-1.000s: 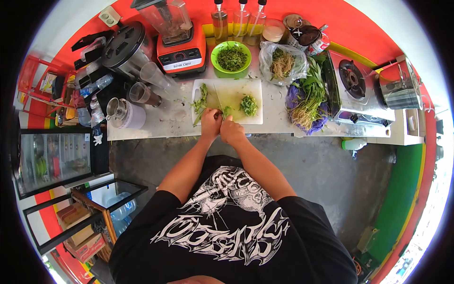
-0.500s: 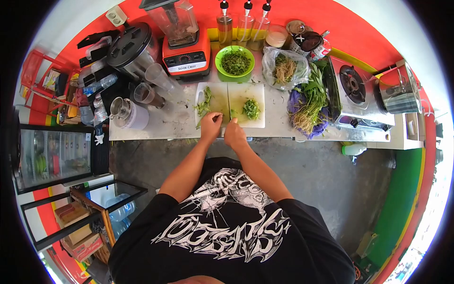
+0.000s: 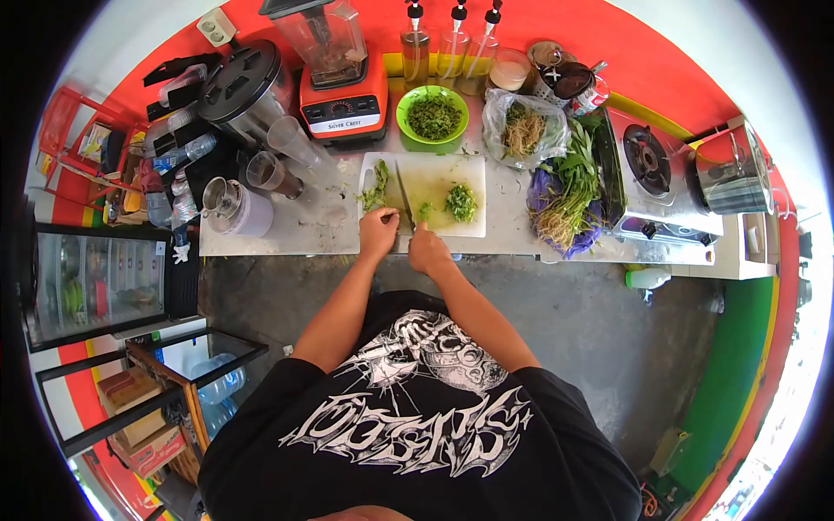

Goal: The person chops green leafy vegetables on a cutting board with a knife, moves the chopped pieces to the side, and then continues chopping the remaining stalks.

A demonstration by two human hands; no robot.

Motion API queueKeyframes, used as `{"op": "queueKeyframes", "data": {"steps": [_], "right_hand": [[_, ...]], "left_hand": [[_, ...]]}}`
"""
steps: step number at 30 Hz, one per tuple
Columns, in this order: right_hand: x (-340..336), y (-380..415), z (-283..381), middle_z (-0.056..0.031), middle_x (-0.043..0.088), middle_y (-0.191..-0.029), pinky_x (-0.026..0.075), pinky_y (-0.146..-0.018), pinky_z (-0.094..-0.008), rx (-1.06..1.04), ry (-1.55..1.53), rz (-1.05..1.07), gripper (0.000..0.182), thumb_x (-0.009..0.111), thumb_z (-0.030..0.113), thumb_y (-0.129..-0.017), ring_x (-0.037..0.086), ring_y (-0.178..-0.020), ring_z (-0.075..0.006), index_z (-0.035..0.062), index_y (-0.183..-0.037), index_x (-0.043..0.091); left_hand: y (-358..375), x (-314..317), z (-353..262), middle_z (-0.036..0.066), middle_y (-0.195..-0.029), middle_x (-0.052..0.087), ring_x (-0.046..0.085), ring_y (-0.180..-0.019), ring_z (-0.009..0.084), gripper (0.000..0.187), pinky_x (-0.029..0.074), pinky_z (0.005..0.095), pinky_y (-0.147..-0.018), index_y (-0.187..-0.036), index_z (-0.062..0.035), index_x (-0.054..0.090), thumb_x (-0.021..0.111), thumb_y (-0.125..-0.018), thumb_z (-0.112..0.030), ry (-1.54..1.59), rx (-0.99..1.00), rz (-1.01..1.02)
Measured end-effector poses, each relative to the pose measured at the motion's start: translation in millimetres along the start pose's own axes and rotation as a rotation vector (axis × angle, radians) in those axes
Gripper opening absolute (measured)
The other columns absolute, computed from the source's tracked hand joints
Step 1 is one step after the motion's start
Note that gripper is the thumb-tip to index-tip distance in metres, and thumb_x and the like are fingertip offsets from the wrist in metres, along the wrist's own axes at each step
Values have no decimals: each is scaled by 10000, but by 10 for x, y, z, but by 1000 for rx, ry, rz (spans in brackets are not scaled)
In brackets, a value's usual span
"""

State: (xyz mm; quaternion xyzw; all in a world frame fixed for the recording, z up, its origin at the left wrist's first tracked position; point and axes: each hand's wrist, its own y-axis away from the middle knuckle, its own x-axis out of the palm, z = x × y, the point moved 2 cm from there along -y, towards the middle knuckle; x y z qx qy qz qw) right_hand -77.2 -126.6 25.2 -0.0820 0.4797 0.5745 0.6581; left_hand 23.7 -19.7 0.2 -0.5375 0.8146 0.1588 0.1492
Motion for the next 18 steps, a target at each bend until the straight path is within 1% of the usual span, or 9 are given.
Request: {"op": "queueKeyframes", "data": {"steps": [1,3,7,9,10,12,15,17,18], "right_hand": [[-11,-12,-35,-402,657,-1015,510,-904,-581,61,7,-48,365,545,208,-969,657,-987,-540,-83,-1167,448],[-26,-38,-96,-403,656,-1012,512,-902,-581,120,9,-99,363,545,211,-970,659,-983,-538,-82,-1162,448],[-108,-19,-43,-406,654,-1009,515,-899,-572,94,-67,-118,377,547,222,-971,653,-994,-542,-87,-1161,446],[-145,11,36,-407,653,-1008,517,-897,-570,52,-87,-89,382,553,229,-970,650,-999,-543,-88,-1157,448],[-139,16,65,-405,654,-1013,512,-906,-570,16,-83,-33,392,560,239,-969,647,-1009,-544,-86,-1162,455],[-122,33,68,-402,654,-1017,507,-914,-570,-29,-71,28,402,567,249,-968,643,-1018,-544,-85,-1166,462],[-141,58,-22,-390,659,-1043,494,-939,-572,-10,-48,33,420,577,269,-968,640,-1041,-536,-74,-1188,477],[-219,68,-98,-372,661,-1099,489,-967,-561,101,-11,0,426,571,270,-973,637,-1074,-522,-68,-1217,481],[-251,68,-133,-372,661,-1099,489,-967,-561,98,-6,3,426,571,270,-973,637,-1074,-522,-68,-1217,481]], "left_hand": [[4,-14,-15,166,-882,765,751,-802,258,191,575,345,-764,-993,7,770,685,-867,-108,-1,2,-2],[16,-45,-33,120,-834,762,731,-720,186,170,562,326,-676,-1013,4,757,702,-895,-105,46,-1,-13],[-37,-148,-55,118,-889,744,713,-734,202,185,556,335,-692,-1041,-11,739,716,-872,-81,69,48,-110],[-57,-237,-53,118,-980,711,691,-844,247,253,547,375,-793,-1089,-29,719,733,-838,-62,-71,154,-237],[-69,-261,-34,118,-980,711,691,-844,247,253,547,375,-793,-1089,-29,719,733,-838,-62,-69,153,-244],[-59,-295,21,125,-1133,643,597,-1085,338,408,483,438,-969,-1204,-81,678,755,-803,-85,-306,83,-252],[-17,-304,63,122,-1221,606,544,-1152,365,455,450,464,-1015,-1248,-109,660,761,-804,-98,-339,81,-205],[1,-300,42,123,-1220,603,551,-1137,363,443,457,464,-1007,-1241,-122,668,758,-808,-101,-378,92,-207],[18,-300,13,123,-1219,600,557,-1121,361,432,463,463,-999,-1235,-135,676,755,-812,-104,-418,106,-199]]}}
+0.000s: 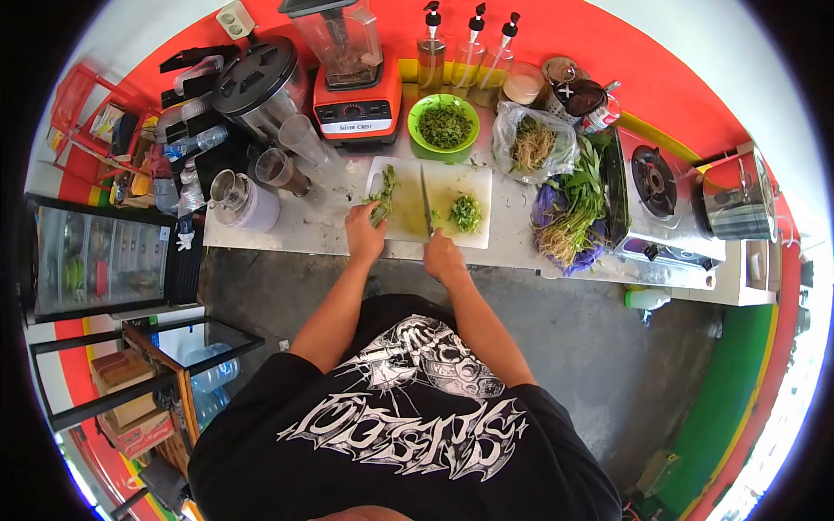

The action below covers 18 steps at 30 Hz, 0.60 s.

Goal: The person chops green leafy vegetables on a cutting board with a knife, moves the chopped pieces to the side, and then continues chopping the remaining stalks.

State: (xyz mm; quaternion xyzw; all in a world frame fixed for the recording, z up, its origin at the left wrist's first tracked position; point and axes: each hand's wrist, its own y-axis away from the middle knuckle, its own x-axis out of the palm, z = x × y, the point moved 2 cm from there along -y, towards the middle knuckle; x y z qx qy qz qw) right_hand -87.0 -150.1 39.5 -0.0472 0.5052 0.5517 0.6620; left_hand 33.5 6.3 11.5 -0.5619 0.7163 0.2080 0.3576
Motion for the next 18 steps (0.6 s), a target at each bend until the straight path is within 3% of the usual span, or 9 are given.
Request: {"op": "queueKeyframes", "data": {"steps": [3,5,9,16,18], "right_hand": [[-119,-17,-101,-367,655,-1135,496,-975,-547,120,13,-61,425,567,275,-981,637,-1092,-515,-63,-1224,483],[-187,-4,-141,-317,674,-1158,516,-966,-521,197,54,-113,395,577,245,-989,648,-1120,-471,-48,-1233,476],[-278,22,-138,-315,675,-1154,512,-963,-528,171,15,-124,390,585,243,-987,648,-1114,-473,-47,-1230,487],[-239,-9,-233,-331,658,-1168,508,-966,-532,121,-6,-71,443,608,271,-985,637,-1121,-486,-63,-1250,488],[-255,-7,-257,-336,654,-1171,509,-966,-530,130,-2,-61,451,611,279,-985,636,-1121,-489,-64,-1251,488]], "left_hand": [[-6,-28,-55,112,-1199,608,560,-1108,356,361,476,458,-983,-1185,-145,705,743,-828,-106,-2,-15,45],[0,-31,-70,104,-1167,620,569,-1092,349,307,487,453,-963,-1140,-137,720,736,-835,-103,7,-2,35],[-13,21,-55,92,-1052,661,601,-1040,332,176,517,448,-895,-1022,-109,743,719,-849,-87,44,-5,60],[-30,170,-96,123,-1000,679,657,-911,343,148,536,451,-811,-1003,-65,727,698,-858,-55,133,53,117],[-16,203,-178,134,-990,674,671,-881,335,167,540,441,-803,-1017,-34,711,708,-850,-36,242,167,210]]}}
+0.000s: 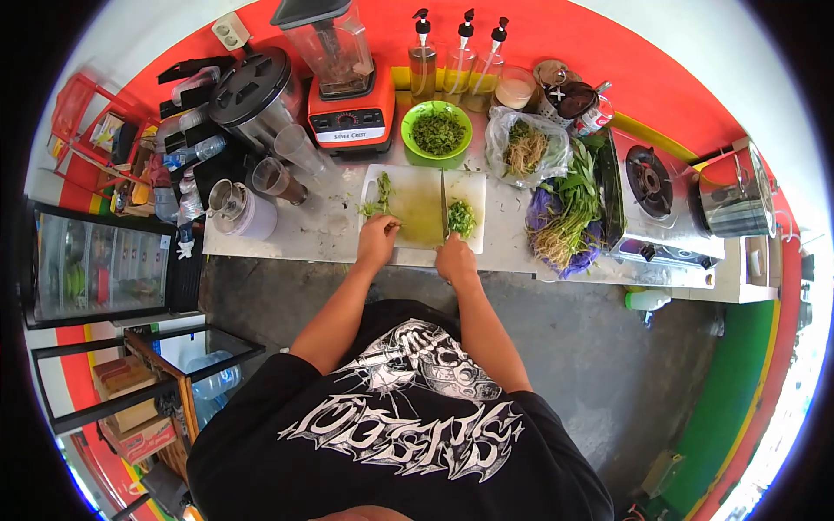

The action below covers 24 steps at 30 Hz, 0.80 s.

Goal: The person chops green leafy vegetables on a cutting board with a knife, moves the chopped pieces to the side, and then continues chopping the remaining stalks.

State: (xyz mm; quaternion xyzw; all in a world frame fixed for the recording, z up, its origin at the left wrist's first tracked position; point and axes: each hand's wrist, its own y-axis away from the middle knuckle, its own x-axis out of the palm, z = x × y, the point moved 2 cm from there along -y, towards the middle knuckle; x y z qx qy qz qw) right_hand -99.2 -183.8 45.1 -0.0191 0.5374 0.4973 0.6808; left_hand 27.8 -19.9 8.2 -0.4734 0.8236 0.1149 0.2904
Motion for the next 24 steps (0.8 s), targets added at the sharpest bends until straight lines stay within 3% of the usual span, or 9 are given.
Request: {"op": "queueKeyframes", "data": {"steps": [4,7,9,12,16,21,24], "right_hand": [[-47,11,-13,-339,655,-1159,513,-960,-527,4,-5,-22,450,609,283,-987,637,-1115,-491,-64,-1248,491],[-45,18,-39,-351,662,-1100,516,-931,-541,-31,-31,-76,426,620,272,-973,646,-1063,-501,-72,-1200,511],[-28,9,-48,-364,669,-1045,517,-903,-556,-62,-52,-119,406,633,261,-959,655,-1013,-513,-79,-1154,530],[-35,3,-43,-367,667,-1039,518,-895,-558,-80,-57,-96,406,639,267,-957,653,-1008,-517,-79,-1143,535],[-36,12,-29,-367,666,-1038,515,-892,-559,-111,-52,-75,406,641,275,-955,650,-1006,-519,-73,-1134,534],[-53,39,0,-365,666,-1035,509,-896,-563,-114,-56,-67,393,640,268,-951,647,-1011,-519,-67,-1126,532],[-53,47,-9,-362,669,-1034,505,-905,-562,-134,-49,-60,409,641,271,-949,647,-1020,-513,-69,-1148,533]], "left_hand": [[-4,16,-182,139,-1058,658,676,-908,321,267,544,427,-820,-1089,-22,681,735,-828,-23,118,24,46],[2,-50,-251,137,-1155,626,643,-1041,323,382,520,425,-917,-1176,-43,651,756,-810,-17,88,-34,12],[7,-109,-267,135,-1236,599,572,-1168,345,425,476,432,-1009,-1222,-59,638,757,-815,-34,-154,53,-69],[8,-101,-236,139,-1229,608,516,-1224,364,429,425,456,-1059,-1229,-60,641,758,-816,-50,-179,23,-66],[8,-22,-162,144,-1207,625,555,-1163,360,412,451,447,-1026,-1222,-54,644,743,-822,-38,-194,57,-47],[-7,84,-159,176,-1172,639,591,-1112,370,405,488,438,-975,-1200,-37,648,704,-802,17,41,-1,169],[15,36,-289,166,-1195,616,569,-1136,368,430,475,447,-991,-1208,-46,648,734,-789,-12,-28,137,8]]}}
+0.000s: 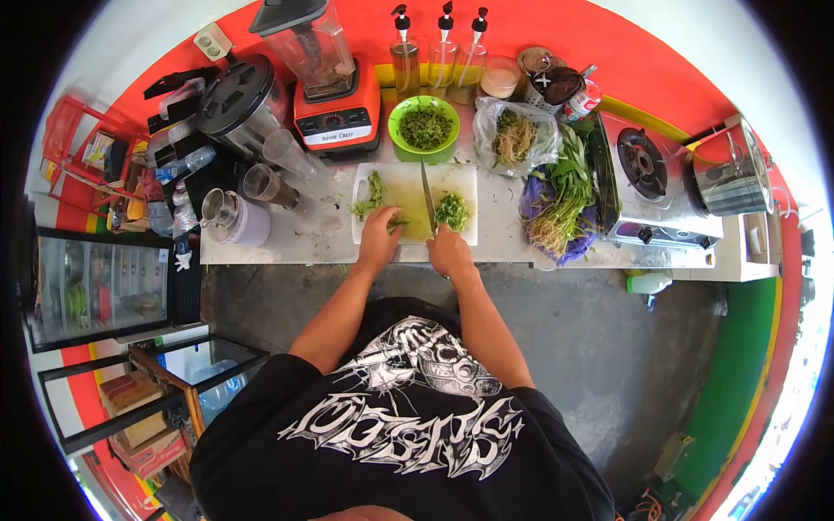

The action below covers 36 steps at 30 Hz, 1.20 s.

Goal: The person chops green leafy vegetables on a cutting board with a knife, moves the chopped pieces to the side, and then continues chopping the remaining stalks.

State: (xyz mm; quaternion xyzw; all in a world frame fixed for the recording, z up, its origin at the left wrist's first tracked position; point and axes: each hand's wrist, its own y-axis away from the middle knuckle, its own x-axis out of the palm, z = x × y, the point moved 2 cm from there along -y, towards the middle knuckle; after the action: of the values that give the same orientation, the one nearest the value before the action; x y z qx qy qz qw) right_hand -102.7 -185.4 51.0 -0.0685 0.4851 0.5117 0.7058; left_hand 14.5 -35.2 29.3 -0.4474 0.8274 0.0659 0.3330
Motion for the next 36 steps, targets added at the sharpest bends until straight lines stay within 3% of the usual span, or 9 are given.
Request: {"op": "queueKeyframes", "data": {"steps": [10,13,15,18,22,25,27,31,36], "right_hand": [[-56,42,25,-345,677,-1049,505,-905,-551,-35,6,34,436,651,279,-938,648,-1031,-498,-54,-1199,543],[-37,42,4,-343,677,-1050,504,-904,-549,-37,2,45,436,658,286,-933,647,-1033,-496,-56,-1183,552],[-25,38,-7,-344,676,-1050,503,-904,-548,-39,1,45,435,660,289,-931,647,-1033,-497,-59,-1170,556],[-32,40,-13,-345,676,-1052,503,-903,-547,-38,3,47,429,662,294,-930,647,-1031,-498,-60,-1153,562],[-59,63,-18,-338,682,-1047,512,-907,-545,-39,14,40,428,659,291,-929,655,-1027,-492,-58,-1155,555],[-50,69,-44,-333,687,-1036,520,-909,-542,-46,31,36,427,657,284,-928,664,-1021,-486,-54,-1164,546],[-38,67,-56,-332,689,-1029,522,-906,-543,-45,38,36,426,661,281,-925,665,-1016,-486,-54,-1162,547],[-39,103,7,-322,689,-1065,528,-918,-530,-31,60,70,422,663,271,-925,669,-1038,-473,-51,-1174,552],[-59,184,111,-302,682,-1142,543,-929,-501,41,149,98,371,650,216,-925,673,-1078,-447,-40,-1180,567]], "left_hand": [[80,37,100,163,-1205,599,552,-1155,381,483,448,459,-1026,-1244,-35,625,789,-794,-96,-105,-138,-68],[48,104,152,151,-1146,626,609,-1070,345,469,500,428,-961,-1253,-21,616,767,-810,-44,-118,-52,-33],[36,139,155,185,-1091,621,628,-1078,359,428,516,437,-915,-1234,-20,620,715,-818,16,79,-151,93],[27,128,65,178,-1139,610,647,-1020,348,429,538,422,-863,-1222,-17,625,710,-806,41,192,-131,91],[44,140,21,169,-1180,595,628,-1050,349,435,518,434,-916,-1219,-17,629,730,-798,27,148,-175,62],[-13,154,-4,158,-1210,578,606,-1073,352,445,488,450,-972,-1212,-16,635,757,-785,0,-65,-16,-13],[-60,180,-45,166,-1125,612,620,-970,386,421,499,442,-917,-1154,-18,673,800,-754,-49,-134,89,-50],[-147,309,3,161,-1073,637,595,-1060,384,315,483,450,-958,-1081,-22,698,772,-777,-47,-54,23,105],[-181,377,6,184,-890,649,632,-879,387,106,501,465,-790,-886,4,703,721,-793,-44,-36,55,37]]}}
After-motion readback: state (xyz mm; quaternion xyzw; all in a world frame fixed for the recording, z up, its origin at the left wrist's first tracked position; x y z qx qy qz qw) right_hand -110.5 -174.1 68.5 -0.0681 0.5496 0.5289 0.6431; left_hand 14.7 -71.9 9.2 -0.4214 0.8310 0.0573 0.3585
